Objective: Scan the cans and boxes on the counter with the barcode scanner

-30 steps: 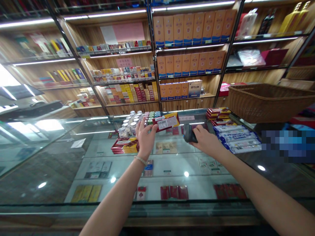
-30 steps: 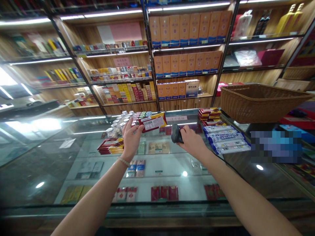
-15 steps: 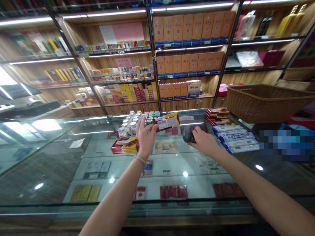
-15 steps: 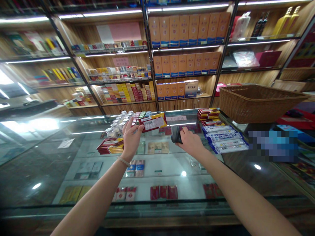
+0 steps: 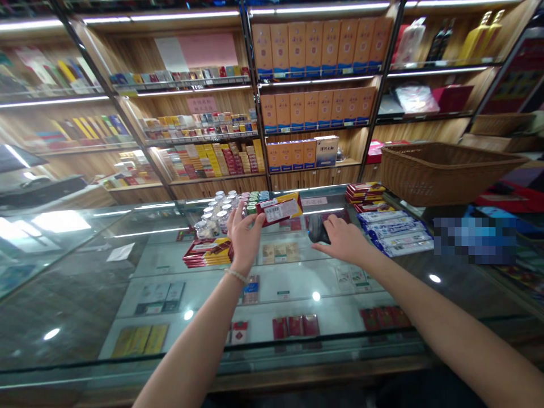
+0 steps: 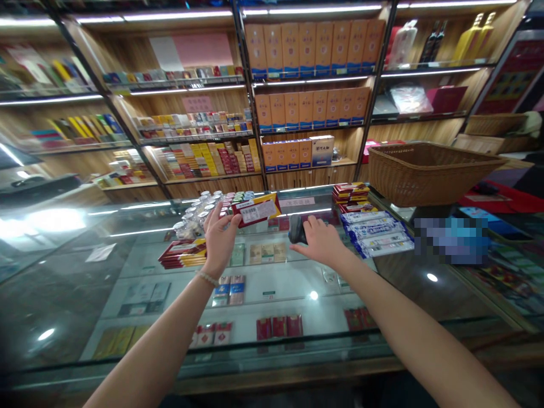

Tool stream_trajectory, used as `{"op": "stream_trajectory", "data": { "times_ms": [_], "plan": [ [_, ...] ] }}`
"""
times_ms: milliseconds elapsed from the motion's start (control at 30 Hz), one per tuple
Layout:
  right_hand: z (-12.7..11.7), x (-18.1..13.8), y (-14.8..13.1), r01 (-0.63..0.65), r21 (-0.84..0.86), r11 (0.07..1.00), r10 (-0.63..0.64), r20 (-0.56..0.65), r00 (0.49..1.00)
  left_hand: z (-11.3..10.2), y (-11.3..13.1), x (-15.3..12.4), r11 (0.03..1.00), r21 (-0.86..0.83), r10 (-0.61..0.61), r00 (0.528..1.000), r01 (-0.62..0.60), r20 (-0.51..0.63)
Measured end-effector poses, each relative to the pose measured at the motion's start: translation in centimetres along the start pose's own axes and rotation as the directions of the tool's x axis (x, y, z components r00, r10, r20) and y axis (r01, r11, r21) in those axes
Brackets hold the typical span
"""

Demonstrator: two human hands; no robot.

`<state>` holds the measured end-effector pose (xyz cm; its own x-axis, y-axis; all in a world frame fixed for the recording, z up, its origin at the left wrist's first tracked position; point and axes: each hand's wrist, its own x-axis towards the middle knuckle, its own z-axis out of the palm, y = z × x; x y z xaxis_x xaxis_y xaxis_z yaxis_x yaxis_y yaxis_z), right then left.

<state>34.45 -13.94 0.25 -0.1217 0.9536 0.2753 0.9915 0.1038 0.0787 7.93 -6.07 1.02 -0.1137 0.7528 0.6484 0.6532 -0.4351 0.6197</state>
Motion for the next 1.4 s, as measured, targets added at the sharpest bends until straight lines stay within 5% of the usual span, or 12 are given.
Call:
{"op": "stream_trajectory", "data": {
  "times_ms": [167, 333, 733, 967, 1167, 1300, 1400],
  "plan": [
    [-1.6, 1.4, -0.3, -0.035, 0.024, 0.999, 0.037, -0.069, 0.997, 0.0, 0.0, 0.3, 1.000, -0.008, -0.009, 1.000, 0.009, 0.011],
    [-2.7, 3.5, -1.1, 0.070, 0.003, 0.998, -0.069, -0.178, 0.982, -0.1, 0.2, 0.5, 0.999, -0.042, -0.011, 1.000, 0.011, 0.002],
    [-1.3, 5.0, -1.8, 0.157, 0.097, 0.983, -0.121, -0.308, 0.944, 0.0, 0.6, 0.4, 1.000, -0.028, 0.004, 1.000, -0.003, 0.013],
    [-1.5, 4.7, -1.6, 0.178, 0.106, 0.978, -0.140, -0.293, 0.946, 0.4, 0.5, 0.4, 0.998, -0.019, 0.061, 0.998, -0.060, 0.009],
    [-1.5, 5.0, -1.5, 0.148, 0.298, 0.943, -0.056, -0.299, 0.953, 0.0, 0.7, 0.4, 0.990, 0.013, 0.137, 0.990, -0.138, 0.023],
    [-1.5, 5.3, -0.9, -0.020, 0.572, 0.820, 0.151, -0.181, 0.972, -0.7, 1.1, 0.4, 0.972, 0.056, 0.227, 0.973, -0.229, 0.030],
    [-2.1, 4.9, -0.1, -0.075, 0.724, 0.685, 0.137, -0.027, 0.990, -1.3, 1.4, 0.2, 0.947, 0.089, 0.309, 0.951, -0.309, 0.017]
  ]
}}
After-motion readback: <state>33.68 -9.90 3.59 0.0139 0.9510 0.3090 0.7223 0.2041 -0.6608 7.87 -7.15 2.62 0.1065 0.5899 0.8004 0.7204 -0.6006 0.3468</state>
